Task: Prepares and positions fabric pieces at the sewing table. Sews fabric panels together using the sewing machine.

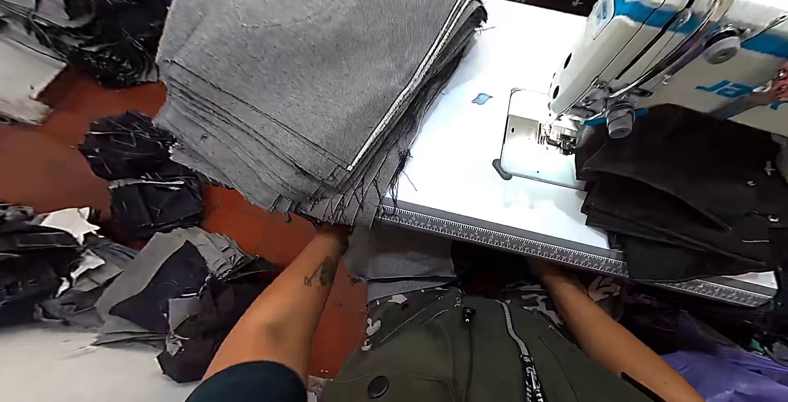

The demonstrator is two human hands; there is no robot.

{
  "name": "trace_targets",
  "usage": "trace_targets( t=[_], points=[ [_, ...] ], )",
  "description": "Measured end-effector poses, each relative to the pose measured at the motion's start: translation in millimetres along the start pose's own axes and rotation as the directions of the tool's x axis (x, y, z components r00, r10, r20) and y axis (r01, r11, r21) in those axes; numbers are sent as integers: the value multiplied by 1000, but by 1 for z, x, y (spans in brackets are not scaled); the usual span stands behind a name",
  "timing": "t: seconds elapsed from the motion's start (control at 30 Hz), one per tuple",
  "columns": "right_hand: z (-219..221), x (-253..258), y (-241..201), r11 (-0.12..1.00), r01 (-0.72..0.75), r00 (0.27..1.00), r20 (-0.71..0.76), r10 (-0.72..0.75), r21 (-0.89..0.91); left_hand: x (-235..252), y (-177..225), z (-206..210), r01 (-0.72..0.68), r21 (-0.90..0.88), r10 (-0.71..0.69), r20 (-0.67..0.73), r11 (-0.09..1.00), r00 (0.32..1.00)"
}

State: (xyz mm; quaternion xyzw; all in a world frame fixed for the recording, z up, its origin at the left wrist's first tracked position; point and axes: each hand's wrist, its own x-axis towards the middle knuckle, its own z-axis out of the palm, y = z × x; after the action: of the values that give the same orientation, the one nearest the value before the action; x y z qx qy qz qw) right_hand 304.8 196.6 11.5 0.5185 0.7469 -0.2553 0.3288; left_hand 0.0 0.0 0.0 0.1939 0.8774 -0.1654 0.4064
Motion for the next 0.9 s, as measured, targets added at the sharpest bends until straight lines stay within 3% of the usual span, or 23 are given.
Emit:
trace_targets(
  t=[0.03, 0.07, 0.13, 0.2, 0.3, 0.4, 0.43, 0.53, 0.57, 0.6, 0.63, 0.73, 0.83, 0.9],
  points=[
    [27, 30, 16, 994, 109, 991, -70, -111, -33, 14, 7, 27, -104, -100, 89, -147, 989, 985],
    [87, 74, 35, 956, 293, 826, -509, -243, 18, 23, 14, 54, -240, -176, 180, -302, 955, 936],
    [102, 100, 34, 906, 405, 858, -393, -332, 120, 35, 16, 127, -576, -295, 294, -635, 762, 714],
    [101, 92, 26, 849, 505, 850, -259, -458, 155, 25, -1, 189, -710, -296, 282, -769, 639, 574],
    [102, 87, 22, 687, 725, 665, -224, -713, -35, -2, -37, 232, -764, -269, 278, -819, 587, 501],
    [115, 99, 20, 538, 816, 458, -331, -825, -210, -19, -51, 225, -761, -158, 358, -811, 629, 464],
    [114, 101, 18, 529, 814, 419, -387, -821, -239, -22, -48, 216, -758, -93, 394, -810, 645, 435],
    [93, 83, 3, 639, 720, 453, -513, -729, -272, -20, -29, 191, -744, 51, 480, -793, 666, 375],
    [89, 76, -1, 662, 686, 417, -583, -697, -301, -19, -24, 186, -742, 75, 493, -792, 666, 361],
    [85, 69, -6, 685, 661, 409, -618, -671, -307, -18, -21, 181, -743, 87, 507, -783, 663, 361],
    [81, 64, -8, 712, 642, 455, -605, -654, -286, -18, -21, 175, -750, 73, 526, -758, 657, 386],
    [101, 85, 5, 746, 630, 675, -323, -664, -216, -15, -29, 168, -763, -25, 537, -696, 646, 477],
    [127, 111, 31, 741, 671, 740, 88, -667, -16, -21, -31, 166, -703, -98, 522, -600, 705, 607],
    [122, 107, 30, 776, 628, 763, 146, -629, 62, -45, -29, 151, -645, -109, 556, -411, 756, 722]
  ],
)
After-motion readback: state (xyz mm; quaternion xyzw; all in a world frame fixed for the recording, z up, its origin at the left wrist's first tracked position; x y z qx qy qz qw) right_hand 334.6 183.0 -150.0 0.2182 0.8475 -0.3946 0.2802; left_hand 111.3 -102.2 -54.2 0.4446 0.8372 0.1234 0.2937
